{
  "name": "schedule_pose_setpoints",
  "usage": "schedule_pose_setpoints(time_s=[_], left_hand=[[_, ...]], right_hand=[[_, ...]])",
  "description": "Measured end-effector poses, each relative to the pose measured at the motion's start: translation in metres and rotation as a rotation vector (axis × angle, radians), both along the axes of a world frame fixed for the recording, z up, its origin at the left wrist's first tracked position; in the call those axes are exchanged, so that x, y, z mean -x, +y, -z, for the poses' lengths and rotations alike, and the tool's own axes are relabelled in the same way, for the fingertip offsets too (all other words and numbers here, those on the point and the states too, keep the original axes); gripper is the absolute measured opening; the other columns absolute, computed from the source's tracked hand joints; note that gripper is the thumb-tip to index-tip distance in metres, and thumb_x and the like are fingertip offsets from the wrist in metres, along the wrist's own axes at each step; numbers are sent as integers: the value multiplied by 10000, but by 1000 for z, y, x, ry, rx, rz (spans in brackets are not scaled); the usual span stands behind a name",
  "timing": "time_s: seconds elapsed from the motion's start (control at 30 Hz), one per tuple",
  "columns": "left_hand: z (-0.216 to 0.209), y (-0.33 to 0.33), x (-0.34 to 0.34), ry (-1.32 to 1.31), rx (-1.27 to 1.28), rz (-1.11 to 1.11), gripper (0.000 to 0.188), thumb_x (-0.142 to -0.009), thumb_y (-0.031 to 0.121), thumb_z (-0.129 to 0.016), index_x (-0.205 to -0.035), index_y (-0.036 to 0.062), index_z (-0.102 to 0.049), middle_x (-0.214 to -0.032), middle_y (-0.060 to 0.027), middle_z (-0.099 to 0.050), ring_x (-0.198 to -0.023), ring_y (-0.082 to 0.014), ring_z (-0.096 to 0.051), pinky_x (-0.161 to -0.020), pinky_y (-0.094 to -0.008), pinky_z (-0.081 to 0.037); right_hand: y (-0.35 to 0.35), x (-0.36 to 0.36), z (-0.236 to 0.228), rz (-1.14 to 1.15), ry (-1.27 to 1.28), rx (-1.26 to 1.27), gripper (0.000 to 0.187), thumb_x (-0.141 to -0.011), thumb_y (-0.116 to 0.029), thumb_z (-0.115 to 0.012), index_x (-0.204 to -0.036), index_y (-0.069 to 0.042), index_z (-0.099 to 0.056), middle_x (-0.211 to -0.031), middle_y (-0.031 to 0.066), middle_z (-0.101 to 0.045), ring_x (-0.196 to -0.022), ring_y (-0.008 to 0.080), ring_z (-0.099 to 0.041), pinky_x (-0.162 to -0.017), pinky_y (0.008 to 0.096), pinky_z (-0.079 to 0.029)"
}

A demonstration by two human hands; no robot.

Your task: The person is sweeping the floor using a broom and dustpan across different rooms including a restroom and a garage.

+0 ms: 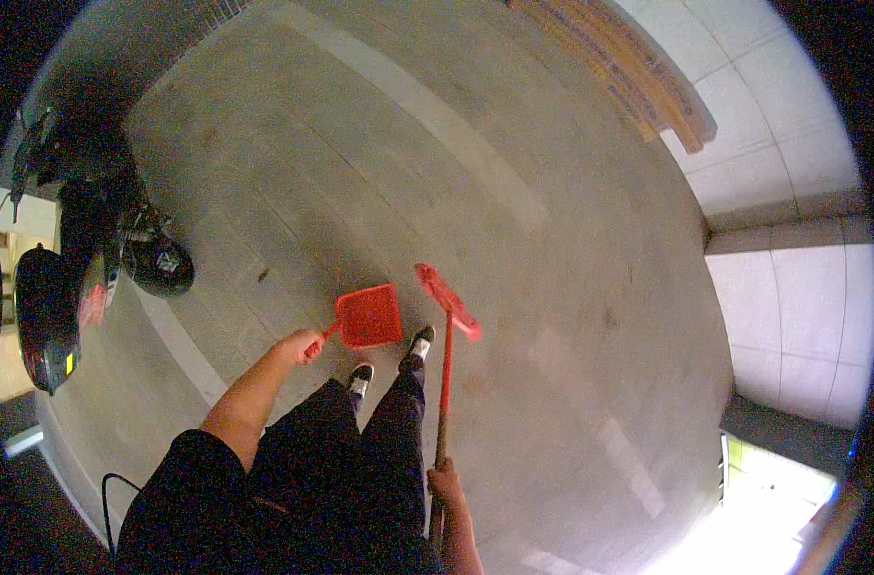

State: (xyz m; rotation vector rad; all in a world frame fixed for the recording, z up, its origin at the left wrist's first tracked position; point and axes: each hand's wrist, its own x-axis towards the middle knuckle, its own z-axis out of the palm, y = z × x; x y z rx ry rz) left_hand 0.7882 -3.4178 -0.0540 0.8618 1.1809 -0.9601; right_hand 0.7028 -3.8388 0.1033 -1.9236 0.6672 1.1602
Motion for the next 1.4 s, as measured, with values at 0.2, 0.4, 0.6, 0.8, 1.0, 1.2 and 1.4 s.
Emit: schedule_pose_setpoints(time_s=[0.2, 0.4, 0.6, 0.8, 1.0, 1.2, 1.4], left_hand=[[-16, 8, -5, 33, -78, -211, 187, -605, 105, -518, -477, 104, -382, -418, -25, -383, -319, -129, -336, -313, -252, -244], [-83, 28, 1, -93, -1, -597, 173, -625, 113, -509, -505, 95, -386, -425, -44, -384, -318, -133, -321, -316, -226, -249], [-95, 29, -13, -54, 92, -1097, 131, -640, 102, -498, -573, 80, -388, -462, -45, -379, -346, -119, -330, -311, -219, -231], [-90, 59, -55, -106, 41, -1373, 137, -646, 93, -497, -573, 80, -380, -466, -25, -365, -357, -99, -331, -307, -198, -227], [-120, 134, -126, -113, -203, -1310, 136, -650, 95, -484, -566, 82, -378, -458, -16, -359, -361, -99, -319, -307, -197, -227], [-85, 230, -173, -121, -199, -1696, 156, -609, 65, -513, -533, 115, -387, -430, -4, -350, -353, -107, -321, -326, -213, -219], [-114, 304, -221, -152, -134, -1763, 154, -624, 87, -518, -535, 116, -396, -422, -2, -348, -337, -103, -300, -317, -213, -207]], right_hand=[[19, -145, 11, -137, -28, 21, 147, -693, -78, -504, -784, -17, -407, -535, 61, -457, -403, 165, -470, -366, 298, -402], [19, -277, 9, -300, -20, -75, 114, -699, -97, -507, -713, -11, -434, -514, 69, -468, -402, 173, -473, -364, 308, -390], [28, -396, 41, -313, 141, -272, 141, -694, -138, -543, -677, -2, -512, -508, 68, -499, -420, 185, -503, -372, 305, -411], [98, -493, 77, -586, 129, -112, 130, -708, -130, -556, -671, -7, -535, -523, 65, -511, -429, 169, -499, -404, 293, -407], [183, -588, 100, -447, 288, -286, 87, -715, -68, -540, -698, 16, -531, -518, 66, -482, -423, 168, -471, -401, 285, -392], [303, -684, 77, -577, 272, -185, 140, -717, -92, -549, -740, 46, -551, -563, 77, -514, -491, 165, -494, -445, 274, -394], [405, -764, 57, -1105, -175, -728, 178, -761, -146, -488, -816, -17, -597, -595, 82, -547, -516, 195, -527, -490, 299, -429]])
